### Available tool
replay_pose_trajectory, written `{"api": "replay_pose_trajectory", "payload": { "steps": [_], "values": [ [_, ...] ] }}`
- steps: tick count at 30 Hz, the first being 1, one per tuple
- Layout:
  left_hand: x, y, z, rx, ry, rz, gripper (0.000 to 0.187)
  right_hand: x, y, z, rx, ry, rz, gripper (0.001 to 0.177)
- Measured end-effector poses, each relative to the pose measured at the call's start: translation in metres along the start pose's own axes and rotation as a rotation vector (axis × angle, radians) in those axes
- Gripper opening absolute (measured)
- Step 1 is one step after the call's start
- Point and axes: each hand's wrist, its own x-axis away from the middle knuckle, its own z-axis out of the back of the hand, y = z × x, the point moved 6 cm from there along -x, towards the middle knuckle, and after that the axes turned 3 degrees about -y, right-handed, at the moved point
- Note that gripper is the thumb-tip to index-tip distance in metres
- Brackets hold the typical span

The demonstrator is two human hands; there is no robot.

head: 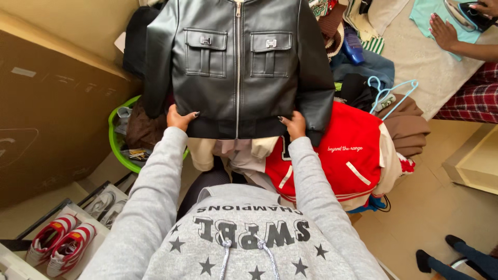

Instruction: The person organizes a pile of clothes by placing a black leather jacket on a hanger and hanging it in a closet. They then pick up a red plaid shirt, place it on a hanger, and begin buttoning it up while it is on the hanger.

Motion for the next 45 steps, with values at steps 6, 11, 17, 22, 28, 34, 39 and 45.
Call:
{"api": "replay_pose_trajectory", "payload": {
  "steps": [6,11,17,22,28,34,39,45],
  "values": [
    [0.033,-0.017,-0.023,0.584,0.047,0.019,0.093,0.022,0.024,0.006,-0.291,0.14,0.04,0.053],
    [0.071,-0.043,-0.035,-0.255,-0.007,0.206,0.09,0.073,0.044,-0.057,0.319,0.03,0.178,0.07],
    [0.05,-0.028,0.032,-0.506,0.212,0.014,0.026,0.065,0.022,0.026,0.811,0.376,-0.092,0.028],
    [0.06,-0.014,0.057,-0.745,0.13,0.028,0.024,0.083,-0.026,0.086,1.099,0.392,-0.197,0.028],
    [0.114,-0.016,-0.016,-0.886,0.252,0.142,0.077,0.096,-0.023,0.001,1.525,0.422,0.054,0.037],
    [0.151,-0.022,-0.121,-0.471,-0.402,-0.385,0.05,0.126,0.001,-0.109,1.056,-0.115,0.399,0.026],
    [0.097,-0.042,-0.121,0.329,-0.221,0.196,0.035,0.137,0.004,-0.151,1.035,-0.408,0.617,0.043],
    [0.095,-0.051,-0.122,0.952,-0.039,0.594,0.035,0.097,0.048,-0.168,0.021,-0.28,-0.067,0.038]
  ]
}}
